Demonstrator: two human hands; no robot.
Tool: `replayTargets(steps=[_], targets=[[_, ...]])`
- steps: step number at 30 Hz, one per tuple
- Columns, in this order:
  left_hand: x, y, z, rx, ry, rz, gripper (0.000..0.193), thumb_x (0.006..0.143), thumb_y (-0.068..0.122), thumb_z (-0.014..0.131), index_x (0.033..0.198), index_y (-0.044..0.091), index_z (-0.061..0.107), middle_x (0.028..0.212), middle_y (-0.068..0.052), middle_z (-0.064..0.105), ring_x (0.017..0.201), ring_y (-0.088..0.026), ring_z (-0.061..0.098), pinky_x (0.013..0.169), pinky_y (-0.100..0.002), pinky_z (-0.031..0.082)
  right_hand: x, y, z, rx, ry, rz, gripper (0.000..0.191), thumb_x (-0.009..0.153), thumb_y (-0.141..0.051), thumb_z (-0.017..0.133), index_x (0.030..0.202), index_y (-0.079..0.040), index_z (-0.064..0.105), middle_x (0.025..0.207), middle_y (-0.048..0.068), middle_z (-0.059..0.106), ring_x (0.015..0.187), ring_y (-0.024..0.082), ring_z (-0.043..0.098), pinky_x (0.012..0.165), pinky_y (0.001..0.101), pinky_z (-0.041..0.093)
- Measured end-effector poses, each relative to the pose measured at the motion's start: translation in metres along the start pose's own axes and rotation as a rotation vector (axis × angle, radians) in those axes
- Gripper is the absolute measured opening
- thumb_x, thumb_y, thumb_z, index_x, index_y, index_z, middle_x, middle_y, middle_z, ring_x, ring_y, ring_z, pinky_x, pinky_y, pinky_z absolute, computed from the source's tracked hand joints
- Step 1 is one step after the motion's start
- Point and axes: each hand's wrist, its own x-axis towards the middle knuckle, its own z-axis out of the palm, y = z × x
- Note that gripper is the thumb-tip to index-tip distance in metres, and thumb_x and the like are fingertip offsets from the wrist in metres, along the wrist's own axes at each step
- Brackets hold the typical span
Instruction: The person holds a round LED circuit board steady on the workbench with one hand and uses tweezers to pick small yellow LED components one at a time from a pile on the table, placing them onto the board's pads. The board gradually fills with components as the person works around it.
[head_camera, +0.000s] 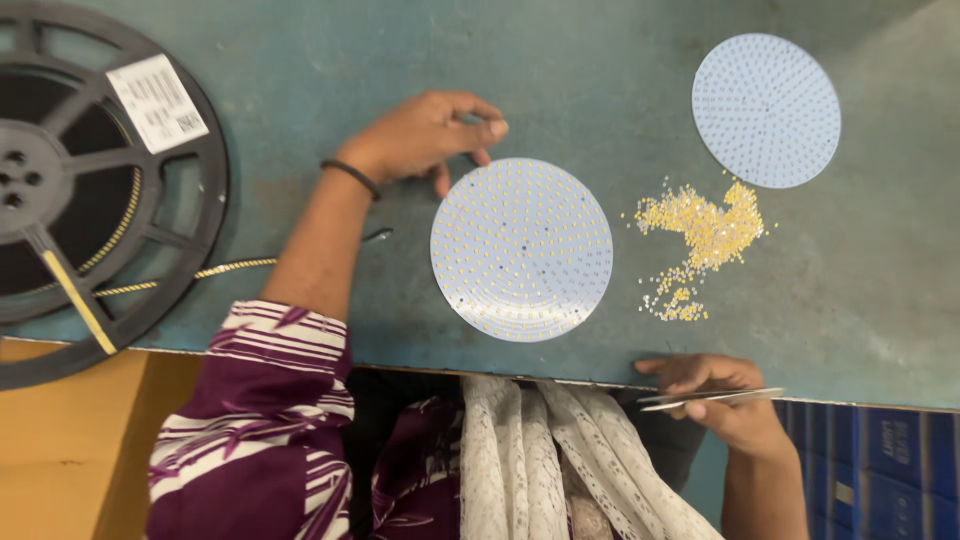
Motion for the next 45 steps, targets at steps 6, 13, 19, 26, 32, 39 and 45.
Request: replayTargets(steps=[6, 13, 19, 26, 32, 39, 45], targets=[[0.014, 0.006, 0.027, 0.102, 0.344, 0.161, 0.052, 0.092, 0.050, 0.069, 0.118, 0.005, 0.072, 0.091, -0.009, 0.079, 0.064, -0.015, 0.068, 0.059, -0.029, 0.055, 0.066, -0.009, 0.012, -0.080, -0.027, 0.003, 0.018, 0.092, -0.017, 0.076, 0.092, -0.001, 0.068, 0.080, 0.013, 0.074, 0.088, 0.027, 0.075, 0.113, 0.0614, 0.042], [0.024, 0.010, 0.055, 0.329, 0.327, 0.392, 0.049, 0.090, 0.050, 0.073, 0.110, 0.006, 0.075, 0.089, -0.012, 0.077, 0.082, -0.020, 0.073, 0.076, -0.035, 0.057, 0.143, -0.047, 0.017, -0.369, 0.247, 0.022, 0.014, 0.100, -0.010, 0.068, 0.090, -0.002, 0.062, 0.088, 0.015, 0.073, 0.112, 0.026, 0.075, 0.094, 0.0387, 0.057], [0.014, -0.007, 0.057, 0.484, 0.244, 0.556, 0.036, 0.089, 0.041, 0.076, 0.111, 0.011, 0.078, 0.094, -0.002, 0.079, 0.093, -0.028, 0.060, 0.084, -0.040, 0.049, 0.116, -0.070, -0.011, -0.102, 0.637, -0.295, 0.007, 0.104, -0.009, 0.065, 0.103, -0.003, 0.063, 0.106, 0.012, 0.071, 0.102, 0.022, 0.073, 0.095, 0.0387, 0.058], [0.022, -0.031, 0.067, 0.460, 0.147, 0.630, 0.033, 0.089, 0.035, 0.078, 0.111, 0.011, 0.077, 0.101, -0.001, 0.077, 0.101, -0.024, 0.061, 0.091, -0.039, 0.048, 0.066, -0.037, -0.025, -0.277, 1.001, -0.178, 0.011, 0.107, -0.013, 0.063, 0.105, -0.003, 0.064, 0.093, 0.007, 0.069, 0.089, 0.014, 0.066, 0.086, 0.0275, 0.051], [0.016, -0.044, 0.069, 0.467, 0.098, 0.617, 0.035, 0.089, 0.037, 0.078, 0.114, 0.012, 0.076, 0.104, 0.000, 0.076, 0.104, -0.025, 0.059, 0.094, -0.040, 0.047, 0.044, -0.009, 0.010, -0.108, 0.766, -0.035, 0.018, 0.102, -0.014, 0.068, 0.108, 0.003, 0.064, 0.095, 0.012, 0.071, 0.088, 0.016, 0.064, 0.081, 0.0287, 0.047], [0.012, -0.049, 0.062, 0.488, 0.046, 0.631, 0.042, 0.091, 0.044, 0.076, 0.119, 0.013, 0.076, 0.107, 0.001, 0.076, 0.106, -0.025, 0.058, 0.099, -0.042, 0.045, -0.006, -0.033, 0.029, -0.299, 0.824, -0.086, 0.016, 0.101, -0.012, 0.069, 0.105, 0.003, 0.065, 0.095, 0.012, 0.072, 0.082, 0.019, 0.069, 0.080, 0.0323, 0.057], [0.010, -0.046, 0.062, 0.497, 0.014, 0.612, 0.045, 0.091, 0.049, 0.076, 0.119, 0.014, 0.076, 0.105, 0.002, 0.075, 0.105, -0.024, 0.057, 0.097, -0.041, 0.045, -0.011, -0.039, 0.050, -1.021, 0.433, 0.049, 0.015, 0.082, -0.007, 0.078, 0.088, 0.002, 0.068, 0.086, 0.011, 0.073, 0.068, 0.012, 0.065, 0.058, 0.0242, 0.048]])
